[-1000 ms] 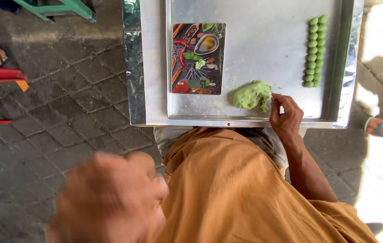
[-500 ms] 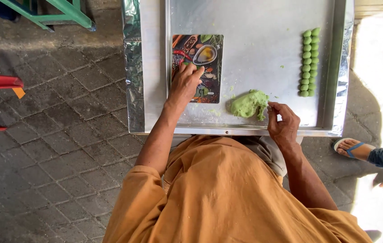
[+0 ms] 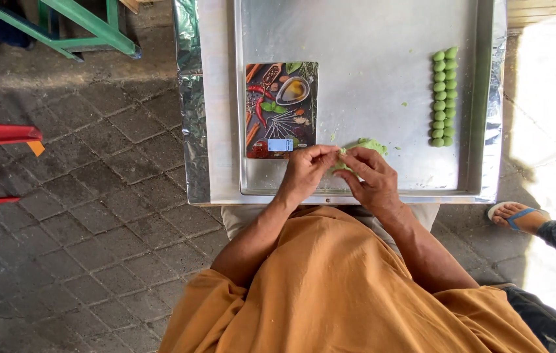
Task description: The person is portioning green dough using a digital scale, rolling the portions into small balls, and arranging them in rows on a metal tray.
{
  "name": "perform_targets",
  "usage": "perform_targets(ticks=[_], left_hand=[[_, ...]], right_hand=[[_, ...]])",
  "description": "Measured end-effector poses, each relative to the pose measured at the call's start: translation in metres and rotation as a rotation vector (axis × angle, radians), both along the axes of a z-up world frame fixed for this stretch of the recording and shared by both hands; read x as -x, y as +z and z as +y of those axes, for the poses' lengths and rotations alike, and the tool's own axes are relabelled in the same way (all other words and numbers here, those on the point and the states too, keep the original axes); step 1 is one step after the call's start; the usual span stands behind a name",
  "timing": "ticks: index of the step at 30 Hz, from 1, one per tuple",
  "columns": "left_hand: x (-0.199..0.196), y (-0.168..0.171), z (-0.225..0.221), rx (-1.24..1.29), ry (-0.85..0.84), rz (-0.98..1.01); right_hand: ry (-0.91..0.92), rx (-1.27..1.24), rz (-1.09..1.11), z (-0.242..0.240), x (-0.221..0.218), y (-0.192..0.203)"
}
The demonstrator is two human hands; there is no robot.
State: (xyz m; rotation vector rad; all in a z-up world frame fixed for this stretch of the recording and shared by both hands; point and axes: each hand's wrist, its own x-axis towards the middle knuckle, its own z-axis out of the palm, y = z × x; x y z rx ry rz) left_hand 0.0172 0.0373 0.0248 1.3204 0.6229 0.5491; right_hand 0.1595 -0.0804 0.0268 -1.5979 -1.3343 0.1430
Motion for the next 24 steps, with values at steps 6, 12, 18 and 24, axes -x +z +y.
perform_targets(ticks=[6, 12, 18, 24], left_hand=[[0.009, 0.0, -0.031, 0.155, -0.014, -0.018], [0.005, -0.01, -0.037, 0.086, 0.049, 0.033], [-0.002, -0.035, -0.028, 0.251, 0.076, -0.086], [-0.005, -0.018, -0.032, 0.22, 0.117, -0.153]], right_hand=[[0.069, 0.032, 0.087, -0.006, -0.011, 0.016], [0.084, 0.03, 0.59, -0.014, -0.007, 0.009], [-0.004, 0.001, 0.84, -0.014, 0.009, -0.029], [0.088, 0.066, 0.827, -0.013, 0.019, -0.005]])
